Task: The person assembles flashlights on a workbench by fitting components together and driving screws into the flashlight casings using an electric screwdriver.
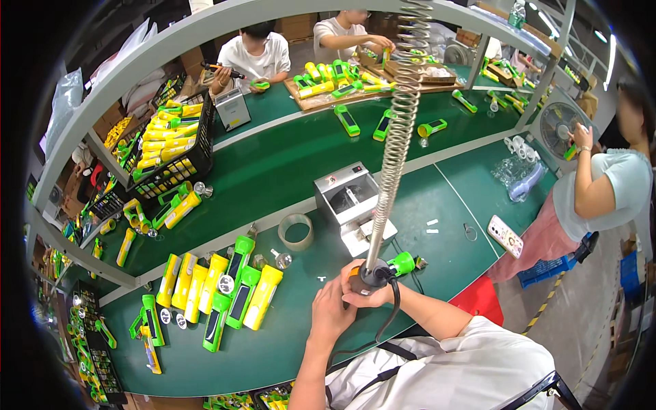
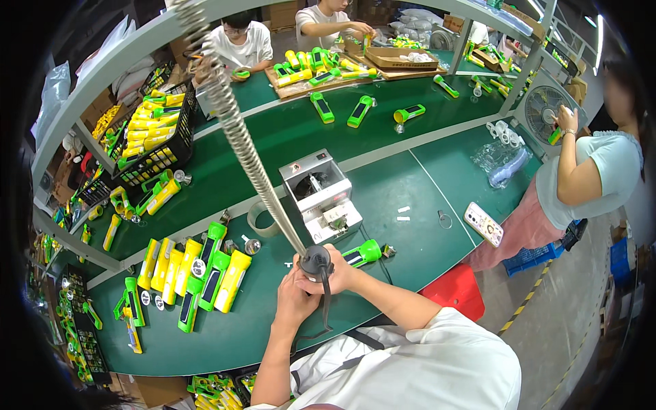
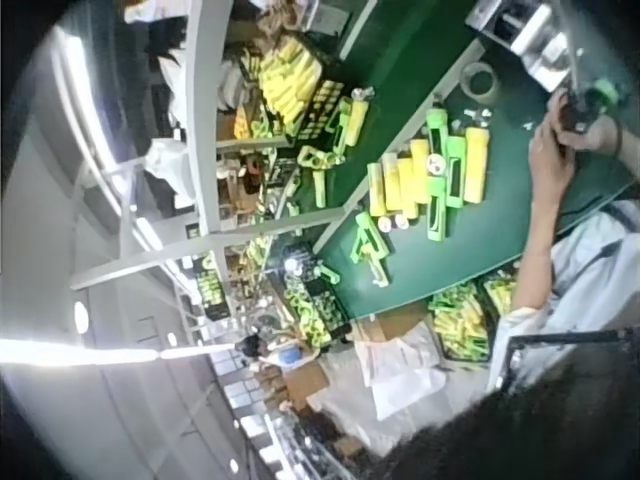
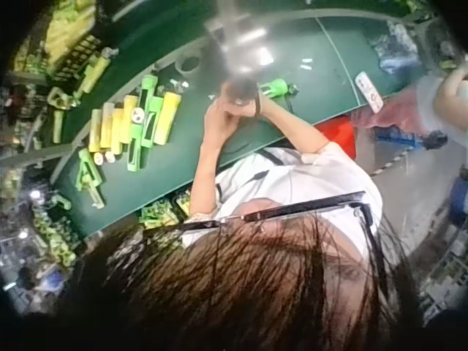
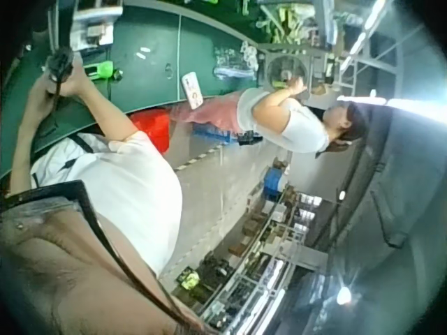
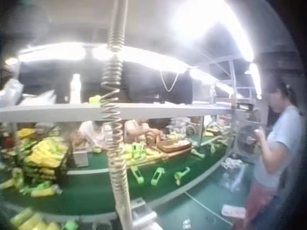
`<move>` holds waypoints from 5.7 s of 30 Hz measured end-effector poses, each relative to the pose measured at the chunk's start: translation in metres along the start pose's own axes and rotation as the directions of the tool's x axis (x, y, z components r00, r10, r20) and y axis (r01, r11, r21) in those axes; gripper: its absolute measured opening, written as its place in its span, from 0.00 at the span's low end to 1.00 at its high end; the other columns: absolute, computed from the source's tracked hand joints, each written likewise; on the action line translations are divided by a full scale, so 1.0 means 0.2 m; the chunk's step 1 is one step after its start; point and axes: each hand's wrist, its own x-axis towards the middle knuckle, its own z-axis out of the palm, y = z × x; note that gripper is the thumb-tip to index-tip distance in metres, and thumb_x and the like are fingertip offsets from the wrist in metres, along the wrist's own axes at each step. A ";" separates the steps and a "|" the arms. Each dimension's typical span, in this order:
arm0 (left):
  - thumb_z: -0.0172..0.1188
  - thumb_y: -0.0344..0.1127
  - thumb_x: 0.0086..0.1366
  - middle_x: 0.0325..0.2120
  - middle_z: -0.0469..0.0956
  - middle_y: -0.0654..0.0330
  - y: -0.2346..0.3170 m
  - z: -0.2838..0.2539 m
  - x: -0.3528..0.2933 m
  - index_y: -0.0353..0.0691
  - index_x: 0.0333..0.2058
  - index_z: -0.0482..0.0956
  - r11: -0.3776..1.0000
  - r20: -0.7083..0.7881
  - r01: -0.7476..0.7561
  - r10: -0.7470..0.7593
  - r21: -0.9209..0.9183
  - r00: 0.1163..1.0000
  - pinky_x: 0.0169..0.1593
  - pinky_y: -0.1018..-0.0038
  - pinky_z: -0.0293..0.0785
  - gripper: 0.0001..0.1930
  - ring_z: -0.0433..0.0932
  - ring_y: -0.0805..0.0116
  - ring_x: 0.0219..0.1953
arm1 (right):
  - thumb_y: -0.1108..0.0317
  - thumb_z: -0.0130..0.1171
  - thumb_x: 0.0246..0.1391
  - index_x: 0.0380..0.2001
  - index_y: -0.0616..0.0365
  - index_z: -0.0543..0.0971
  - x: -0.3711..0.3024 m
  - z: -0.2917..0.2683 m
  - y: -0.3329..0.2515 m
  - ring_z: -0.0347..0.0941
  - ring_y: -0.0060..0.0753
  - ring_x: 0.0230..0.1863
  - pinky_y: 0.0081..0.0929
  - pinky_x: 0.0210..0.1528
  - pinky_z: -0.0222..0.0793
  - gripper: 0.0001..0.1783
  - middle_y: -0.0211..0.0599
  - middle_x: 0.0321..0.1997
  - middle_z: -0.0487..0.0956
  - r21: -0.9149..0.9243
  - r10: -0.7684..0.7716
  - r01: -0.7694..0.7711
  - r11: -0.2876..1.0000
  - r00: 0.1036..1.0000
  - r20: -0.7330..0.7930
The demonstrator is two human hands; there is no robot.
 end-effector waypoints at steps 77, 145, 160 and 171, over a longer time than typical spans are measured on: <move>0.74 0.33 0.52 0.44 0.82 0.64 0.11 0.07 0.23 0.42 0.38 0.83 0.999 0.077 -0.003 -0.001 0.053 0.997 0.40 0.67 0.72 0.14 0.81 0.63 0.44 | 0.77 0.66 0.56 0.51 0.61 0.69 0.13 -0.34 -0.14 0.72 0.23 0.21 0.24 0.27 0.70 0.22 0.31 0.21 0.76 -0.074 0.004 -0.012 0.997 0.995 -0.104; 0.76 0.34 0.52 0.47 0.82 0.66 0.08 0.11 0.16 0.44 0.44 0.86 0.980 -0.005 -0.142 0.144 0.142 0.990 0.39 0.68 0.70 0.18 0.80 0.64 0.45 | 0.71 0.64 0.60 0.54 0.61 0.65 0.08 -0.28 -0.28 0.68 0.24 0.17 0.27 0.23 0.70 0.24 0.31 0.20 0.71 -0.195 -0.087 0.063 0.979 0.989 -0.115; 0.76 0.33 0.52 0.46 0.83 0.65 0.09 0.11 0.17 0.41 0.38 0.87 0.987 -0.024 -0.118 0.121 0.106 0.992 0.40 0.67 0.71 0.14 0.81 0.62 0.45 | 0.74 0.66 0.59 0.49 0.58 0.65 -0.01 -0.27 -0.17 0.69 0.25 0.19 0.27 0.26 0.71 0.21 0.31 0.21 0.72 -0.112 -0.073 0.058 0.992 0.989 -0.132; 0.74 0.32 0.51 0.47 0.82 0.67 0.08 0.10 0.15 0.43 0.42 0.86 0.980 -0.004 -0.150 0.152 0.128 0.988 0.40 0.67 0.73 0.17 0.80 0.63 0.46 | 0.81 0.66 0.53 0.43 0.59 0.70 -0.06 -0.29 -0.14 0.74 0.28 0.23 0.28 0.27 0.74 0.18 0.35 0.24 0.75 -0.027 -0.061 0.059 0.998 0.995 -0.075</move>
